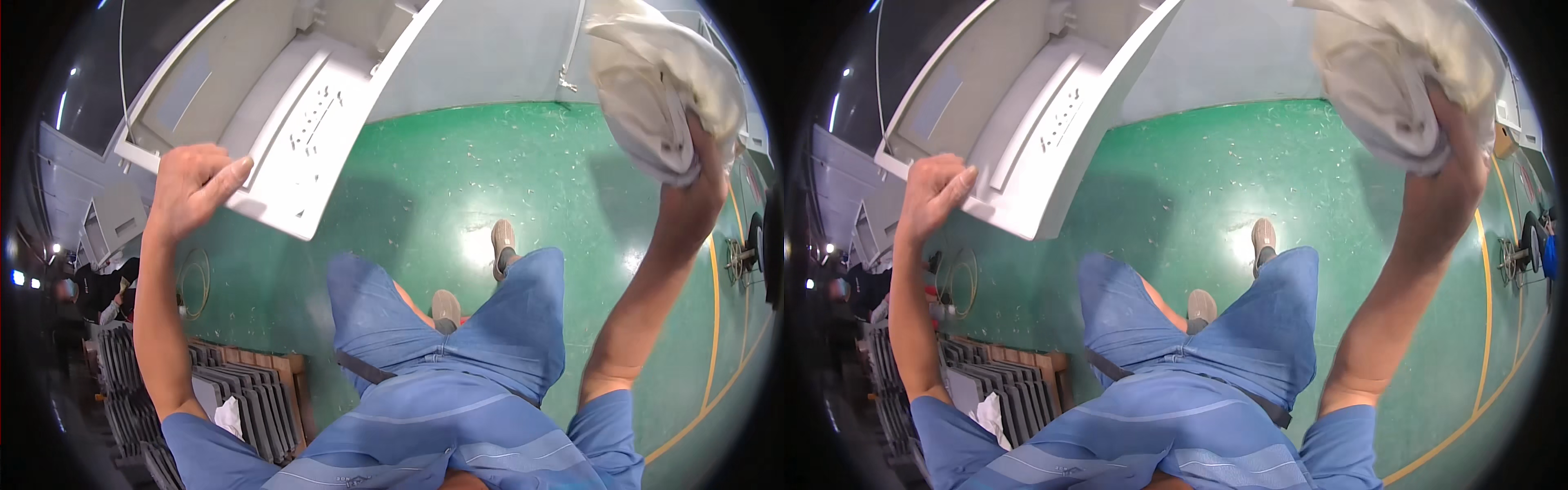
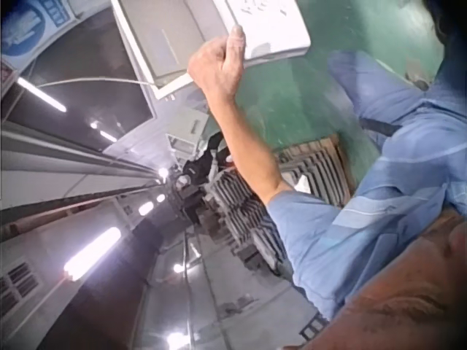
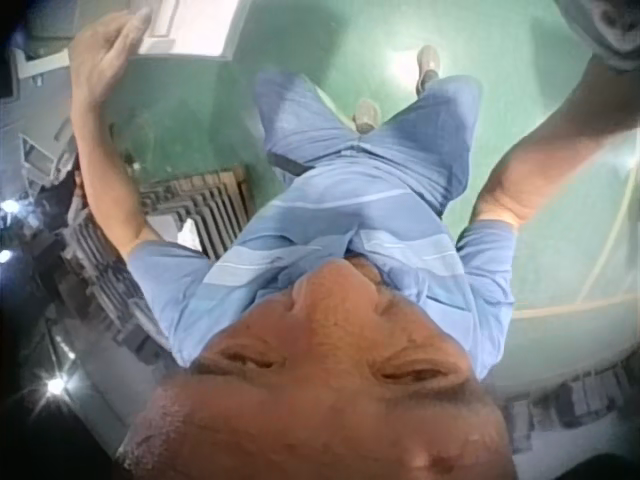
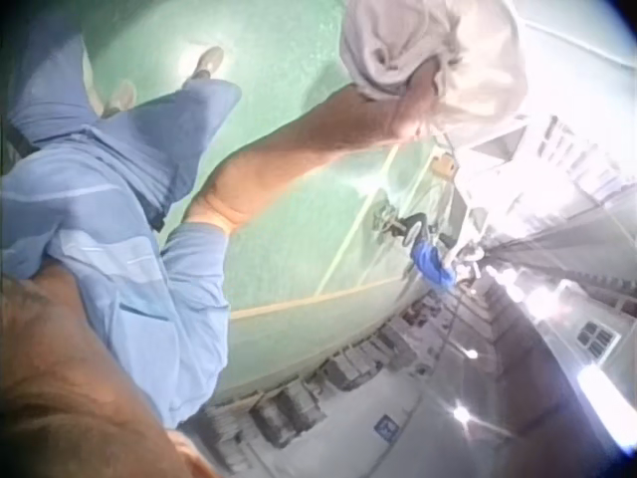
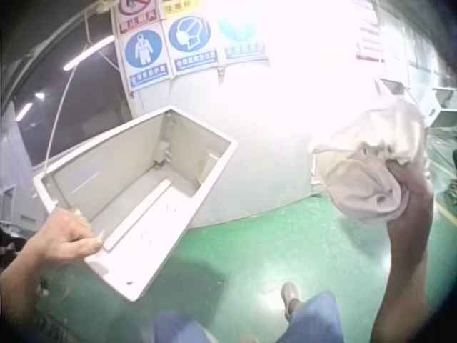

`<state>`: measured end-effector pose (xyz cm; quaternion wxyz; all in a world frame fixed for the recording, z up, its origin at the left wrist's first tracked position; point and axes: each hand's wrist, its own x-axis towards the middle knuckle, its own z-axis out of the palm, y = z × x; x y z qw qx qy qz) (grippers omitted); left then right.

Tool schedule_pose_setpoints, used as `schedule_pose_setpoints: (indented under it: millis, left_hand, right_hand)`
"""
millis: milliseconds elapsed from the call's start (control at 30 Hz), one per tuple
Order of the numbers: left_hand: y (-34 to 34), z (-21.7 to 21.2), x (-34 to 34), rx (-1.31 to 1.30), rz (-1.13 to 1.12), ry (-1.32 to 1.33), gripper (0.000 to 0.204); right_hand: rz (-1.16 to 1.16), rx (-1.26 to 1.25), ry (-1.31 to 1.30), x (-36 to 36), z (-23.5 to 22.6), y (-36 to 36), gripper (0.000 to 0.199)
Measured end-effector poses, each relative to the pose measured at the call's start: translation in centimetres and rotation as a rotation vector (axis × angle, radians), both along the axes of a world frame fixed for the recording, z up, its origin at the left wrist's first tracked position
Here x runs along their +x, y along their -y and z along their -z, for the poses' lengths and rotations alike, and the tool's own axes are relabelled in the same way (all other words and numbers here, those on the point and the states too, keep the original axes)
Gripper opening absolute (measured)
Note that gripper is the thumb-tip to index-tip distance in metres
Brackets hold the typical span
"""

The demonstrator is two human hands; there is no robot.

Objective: Clean the surface of a metal electrical or machine enclosure using a white cloth.

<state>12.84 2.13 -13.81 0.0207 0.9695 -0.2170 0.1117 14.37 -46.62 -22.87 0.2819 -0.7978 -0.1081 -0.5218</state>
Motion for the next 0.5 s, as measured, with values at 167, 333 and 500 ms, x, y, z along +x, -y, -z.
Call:
schedule_pose_setpoints:
  millis: [167, 333, 500]
  left_hand:
    - [-3.0, -0.1, -0.3, 0.142, -0.090, 0.004, 0.052]
    - [-6.3, 0.9, -3.0, 0.169, -0.321, 0.083, 0.034]
    - [0.6, 2.7, -4.3, -0.066, -0.143, 0.295, 0.012]
  right_hand:
    - [-0.945, 1.743, -0.315, 5.4, 21.0, -1.7, 0.039]
    - [-1.169, 1.611, -0.950, 2.1, 21.3, -14.1, 0.049]
    - [-1.347, 1.395, -0.930, 3.5, 17.6, -13.1, 0.053]
